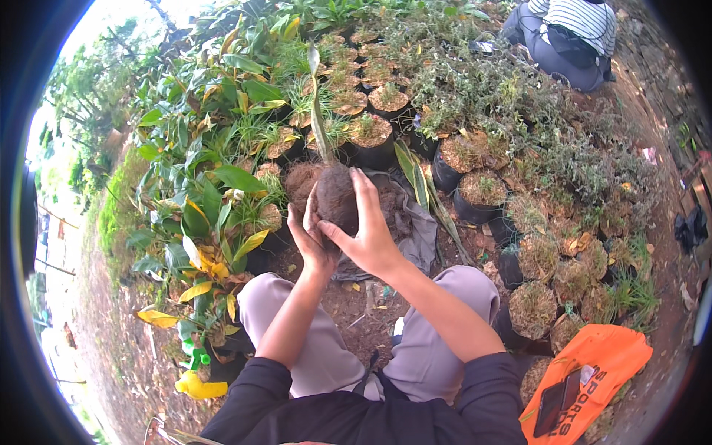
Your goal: The person sits on the ground and packs soil around the root ball of a small plant by hand. They repeatedly add soil and press it firmly to secure the plant.
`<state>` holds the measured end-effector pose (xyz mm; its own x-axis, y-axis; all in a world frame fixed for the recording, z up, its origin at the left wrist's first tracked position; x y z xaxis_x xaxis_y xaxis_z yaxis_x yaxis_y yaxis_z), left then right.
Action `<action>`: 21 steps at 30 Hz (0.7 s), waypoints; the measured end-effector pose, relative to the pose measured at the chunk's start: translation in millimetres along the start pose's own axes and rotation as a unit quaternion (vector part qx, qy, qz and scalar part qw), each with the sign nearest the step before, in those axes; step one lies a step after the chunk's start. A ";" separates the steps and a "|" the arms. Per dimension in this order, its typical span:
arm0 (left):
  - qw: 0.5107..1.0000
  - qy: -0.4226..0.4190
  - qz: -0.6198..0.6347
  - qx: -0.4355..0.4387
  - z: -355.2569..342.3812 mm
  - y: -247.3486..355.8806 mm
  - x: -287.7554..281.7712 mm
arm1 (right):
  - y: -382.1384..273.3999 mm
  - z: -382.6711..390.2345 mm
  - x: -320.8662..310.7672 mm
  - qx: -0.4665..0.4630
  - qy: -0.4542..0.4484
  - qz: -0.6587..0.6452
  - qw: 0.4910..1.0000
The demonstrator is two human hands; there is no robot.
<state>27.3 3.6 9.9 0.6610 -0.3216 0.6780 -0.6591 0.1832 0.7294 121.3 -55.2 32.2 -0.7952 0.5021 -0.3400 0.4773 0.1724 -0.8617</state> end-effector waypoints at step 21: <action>0.980 -0.017 0.157 -0.124 6.0 -1.2 -1.5 | -16.7 -5.1 -0.9 -0.096 0.025 0.085 0.991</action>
<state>24.9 -1.7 7.4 0.4246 -0.2423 0.8724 -0.7181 0.4968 0.4875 116.0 -54.2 48.8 -0.6795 0.5784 -0.4513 0.6692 0.2364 -0.7045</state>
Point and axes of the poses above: each hand's wrist, its own z-axis away from the middle knuckle, its own x-axis out of the palm, y = z × x, the point moved 2 cm from there along -z, towards the middle knuckle, and after that the axes turned 8 degrees about x, right-handed, at the moved point
